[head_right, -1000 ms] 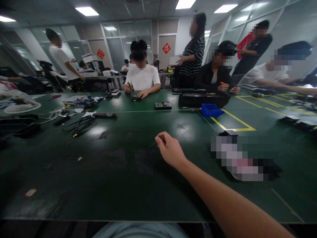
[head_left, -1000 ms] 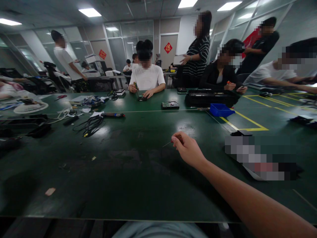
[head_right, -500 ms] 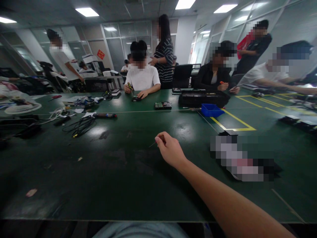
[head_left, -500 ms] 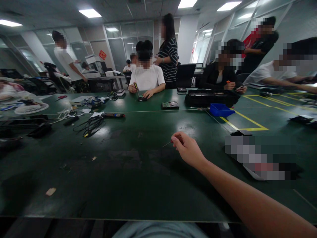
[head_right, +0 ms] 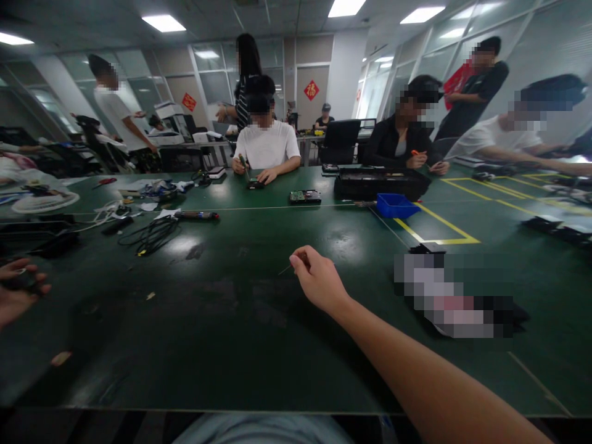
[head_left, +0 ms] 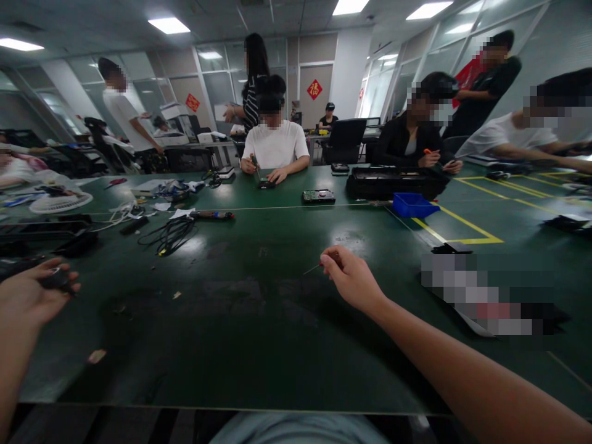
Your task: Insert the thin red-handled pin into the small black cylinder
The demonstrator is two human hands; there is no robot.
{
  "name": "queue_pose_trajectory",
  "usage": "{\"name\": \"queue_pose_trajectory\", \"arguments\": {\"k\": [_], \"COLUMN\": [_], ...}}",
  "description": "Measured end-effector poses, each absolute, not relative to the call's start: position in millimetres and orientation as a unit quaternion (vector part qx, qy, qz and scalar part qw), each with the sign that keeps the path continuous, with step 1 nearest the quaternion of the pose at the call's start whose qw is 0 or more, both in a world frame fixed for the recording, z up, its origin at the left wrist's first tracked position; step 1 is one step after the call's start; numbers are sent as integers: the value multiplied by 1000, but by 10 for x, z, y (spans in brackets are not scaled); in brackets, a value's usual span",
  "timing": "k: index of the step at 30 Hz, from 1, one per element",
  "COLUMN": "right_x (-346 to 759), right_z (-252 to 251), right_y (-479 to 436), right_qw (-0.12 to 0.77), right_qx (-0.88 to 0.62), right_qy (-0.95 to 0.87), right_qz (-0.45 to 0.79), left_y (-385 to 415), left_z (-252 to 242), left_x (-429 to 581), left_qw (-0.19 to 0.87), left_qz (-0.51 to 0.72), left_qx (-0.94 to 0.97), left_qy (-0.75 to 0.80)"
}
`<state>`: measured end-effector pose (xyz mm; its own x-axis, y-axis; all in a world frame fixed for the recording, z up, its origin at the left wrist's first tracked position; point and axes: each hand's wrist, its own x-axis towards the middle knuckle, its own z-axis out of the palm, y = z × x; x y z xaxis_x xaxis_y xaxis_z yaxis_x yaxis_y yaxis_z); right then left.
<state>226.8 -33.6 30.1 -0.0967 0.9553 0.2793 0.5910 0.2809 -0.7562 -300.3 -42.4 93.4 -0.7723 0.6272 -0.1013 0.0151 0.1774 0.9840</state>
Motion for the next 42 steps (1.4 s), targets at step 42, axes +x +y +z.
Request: {"name": "queue_pose_trajectory", "arguments": {"k": [42], "right_x": [2316], "right_z": [383], "right_y": [-419], "right_qw": [429], "right_qx": [-524], "right_qy": [-699], "right_qz": [229], "left_y": [-5], "left_z": [102], "left_x": [-10], "left_qw": [259], "left_qz": [279], "left_qx": [826], "left_qy": [416]}}
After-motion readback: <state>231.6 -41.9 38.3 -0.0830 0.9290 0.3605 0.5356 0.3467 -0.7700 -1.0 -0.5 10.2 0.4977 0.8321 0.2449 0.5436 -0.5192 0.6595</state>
